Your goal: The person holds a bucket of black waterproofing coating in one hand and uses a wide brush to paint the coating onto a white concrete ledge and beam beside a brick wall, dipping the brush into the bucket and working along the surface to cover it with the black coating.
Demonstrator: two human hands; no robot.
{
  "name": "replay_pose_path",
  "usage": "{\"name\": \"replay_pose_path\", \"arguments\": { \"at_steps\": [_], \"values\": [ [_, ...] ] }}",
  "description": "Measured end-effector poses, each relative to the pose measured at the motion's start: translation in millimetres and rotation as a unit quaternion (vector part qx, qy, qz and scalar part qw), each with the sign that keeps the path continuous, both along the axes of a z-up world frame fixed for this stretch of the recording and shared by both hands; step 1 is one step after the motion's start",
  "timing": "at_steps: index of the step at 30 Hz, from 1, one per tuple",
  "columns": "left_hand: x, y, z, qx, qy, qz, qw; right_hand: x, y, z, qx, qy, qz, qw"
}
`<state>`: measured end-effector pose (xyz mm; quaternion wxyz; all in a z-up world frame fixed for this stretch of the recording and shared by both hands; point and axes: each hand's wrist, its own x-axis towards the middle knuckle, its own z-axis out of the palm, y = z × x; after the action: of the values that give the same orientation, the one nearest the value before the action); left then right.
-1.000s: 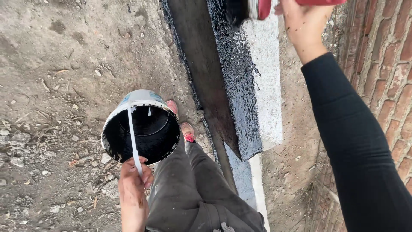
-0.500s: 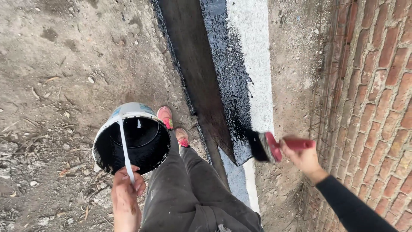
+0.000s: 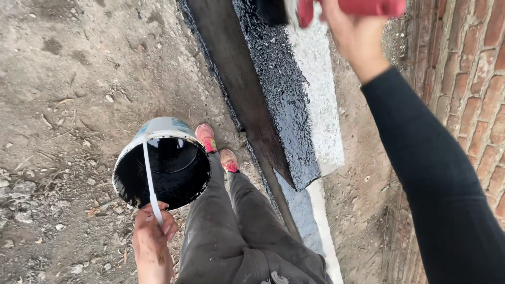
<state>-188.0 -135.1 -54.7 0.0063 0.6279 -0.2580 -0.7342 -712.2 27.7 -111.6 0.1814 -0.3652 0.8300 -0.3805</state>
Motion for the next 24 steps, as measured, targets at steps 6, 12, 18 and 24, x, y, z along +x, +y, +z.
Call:
{"name": "replay_pose_path", "arguments": {
  "at_steps": [6,12,18,24],
  "values": [
    [9.0,5.1,-7.1,0.008,-0.004,-0.003,1.0,102.4,139.9,58.0,0.101,-0.054,-0.04,0.993],
    [17.3,13.1,-17.0,0.007,-0.003,-0.007,1.0,210.8,269.0,111.4,0.325,-0.098,-0.075,0.938],
    [16.8,15.6,-1.4,-0.006,-0.024,-0.021,0.999,144.0,197.6,73.1,0.19,-0.147,-0.087,0.967],
    [45.4,35.5,2.8,-0.048,0.002,-0.004,0.999,57.5,61.6,29.2,0.043,-0.028,-0.046,0.998]
  ]
}}
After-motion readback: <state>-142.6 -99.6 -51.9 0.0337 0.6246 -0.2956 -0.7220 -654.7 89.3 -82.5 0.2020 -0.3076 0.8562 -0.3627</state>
